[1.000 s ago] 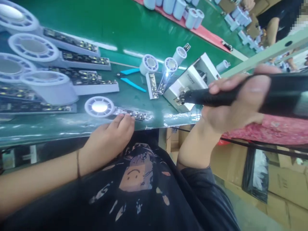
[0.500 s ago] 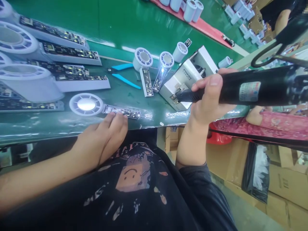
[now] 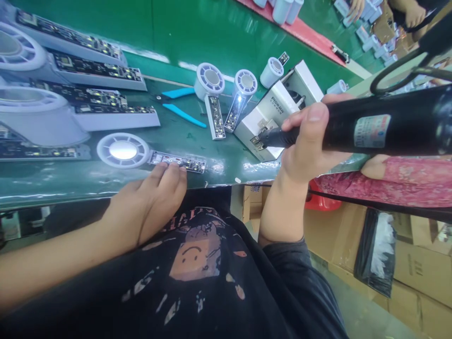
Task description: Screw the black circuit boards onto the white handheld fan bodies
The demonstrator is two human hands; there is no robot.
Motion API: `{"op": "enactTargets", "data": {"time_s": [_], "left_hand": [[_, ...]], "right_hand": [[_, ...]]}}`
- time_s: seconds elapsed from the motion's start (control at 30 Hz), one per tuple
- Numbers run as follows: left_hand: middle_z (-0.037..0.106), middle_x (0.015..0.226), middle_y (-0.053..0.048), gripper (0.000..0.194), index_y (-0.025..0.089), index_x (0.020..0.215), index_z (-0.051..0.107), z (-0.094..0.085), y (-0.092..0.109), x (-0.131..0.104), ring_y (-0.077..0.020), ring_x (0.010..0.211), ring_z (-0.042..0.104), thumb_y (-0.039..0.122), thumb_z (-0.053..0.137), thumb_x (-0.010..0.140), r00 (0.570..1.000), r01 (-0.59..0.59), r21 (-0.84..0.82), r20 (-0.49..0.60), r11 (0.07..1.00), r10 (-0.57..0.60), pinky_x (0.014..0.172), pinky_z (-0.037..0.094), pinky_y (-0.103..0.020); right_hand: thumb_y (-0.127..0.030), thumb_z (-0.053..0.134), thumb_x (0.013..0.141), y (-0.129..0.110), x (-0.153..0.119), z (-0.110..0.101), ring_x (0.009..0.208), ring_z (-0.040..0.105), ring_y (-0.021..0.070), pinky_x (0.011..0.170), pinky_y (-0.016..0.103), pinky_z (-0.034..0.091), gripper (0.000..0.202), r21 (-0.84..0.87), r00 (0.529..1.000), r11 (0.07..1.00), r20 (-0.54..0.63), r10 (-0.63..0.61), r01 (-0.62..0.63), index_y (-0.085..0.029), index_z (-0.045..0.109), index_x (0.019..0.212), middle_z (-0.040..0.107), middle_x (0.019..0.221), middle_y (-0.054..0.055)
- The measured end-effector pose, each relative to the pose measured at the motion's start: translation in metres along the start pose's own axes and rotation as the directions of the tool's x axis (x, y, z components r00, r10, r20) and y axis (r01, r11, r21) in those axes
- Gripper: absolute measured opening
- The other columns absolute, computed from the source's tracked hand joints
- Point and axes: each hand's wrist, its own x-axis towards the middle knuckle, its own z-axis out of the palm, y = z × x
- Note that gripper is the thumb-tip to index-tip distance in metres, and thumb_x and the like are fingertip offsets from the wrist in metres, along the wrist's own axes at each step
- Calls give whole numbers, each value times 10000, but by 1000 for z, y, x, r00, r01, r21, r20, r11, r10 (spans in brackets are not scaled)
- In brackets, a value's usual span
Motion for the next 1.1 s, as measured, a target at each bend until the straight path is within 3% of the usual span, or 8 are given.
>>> {"op": "enactTargets", "data": {"time_s": [0.2, 0.33, 0.43, 0.53, 0.73, 0.87, 1.1], "left_hand": [[744, 1029, -234, 324, -42, 1050, 726, 1, -4, -3, -333, 915, 757, 22, 433, 928, 999, -49, -51, -10, 998, 48, 481, 485, -281], [734, 1054, -254, 331, -58, 1084, 711, 2, -4, -5, -343, 935, 748, 48, 432, 942, 998, -63, -64, -12, 996, 62, 481, 475, -290], [732, 1098, -251, 328, -42, 1114, 710, 2, -3, -7, -344, 974, 742, 53, 443, 948, 999, -36, -84, 10, 996, 37, 513, 498, -301], [739, 1129, -232, 331, -14, 1132, 717, 4, 1, -8, -336, 991, 748, 32, 453, 939, 999, 18, -88, 40, 996, -15, 527, 523, -297], [737, 1149, -246, 340, -31, 1136, 715, 10, 12, -4, -359, 1020, 747, -2, 454, 920, 990, 114, -127, 92, 985, -102, 521, 521, -283], [735, 1114, -274, 343, -77, 1184, 671, 8, 15, -1, -345, 1007, 751, 25, 437, 954, 981, 169, -97, 112, 981, -158, 491, 494, -269], [738, 1138, -236, 312, -45, 1099, 713, 3, 11, 1, -335, 1027, 748, -19, 454, 928, 980, 166, -128, 135, 978, -149, 463, 452, -250]], "right_hand": [[-242, 594, 801, -1, -2, 4, 413, 489, 51, 404, 209, 425, 62, 50, 999, 998, 25, 46, -47, -203, 574, 844, 486, 545, -99], [-257, 681, 725, 6, 10, 6, 409, 505, 64, 392, 219, 435, 151, 33, 991, 994, 84, 100, -103, -177, 585, 811, 486, 542, -97], [-360, 725, 672, 2, 18, 10, 373, 471, 77, 348, 236, 406, 265, 76, 933, 946, 207, 294, -315, -195, 526, 734, 485, 502, -97], [-465, 641, 739, -14, 12, 18, 391, 472, 69, 393, 239, 453, 293, 217, 855, 851, 334, 396, -478, -229, 471, 774, 478, 502, -112], [-465, 634, 806, -41, -39, 58, 448, 507, 48, 470, 243, 481, 273, 408, 831, 734, 388, 400, -543, -243, 507, 899, 496, 584, -114], [-340, 582, 878, -48, -69, 85, 493, 519, 44, 494, 230, 482, 114, 378, 831, 767, 433, 349, -519, -238, 549, 915, 503, 605, -98], [-430, 689, 876, -52, -84, 99, 445, 485, 65, 434, 267, 429, 262, 361, 823, 793, 491, 286, -491, -217, 537, 894, 501, 566, -98]]}}
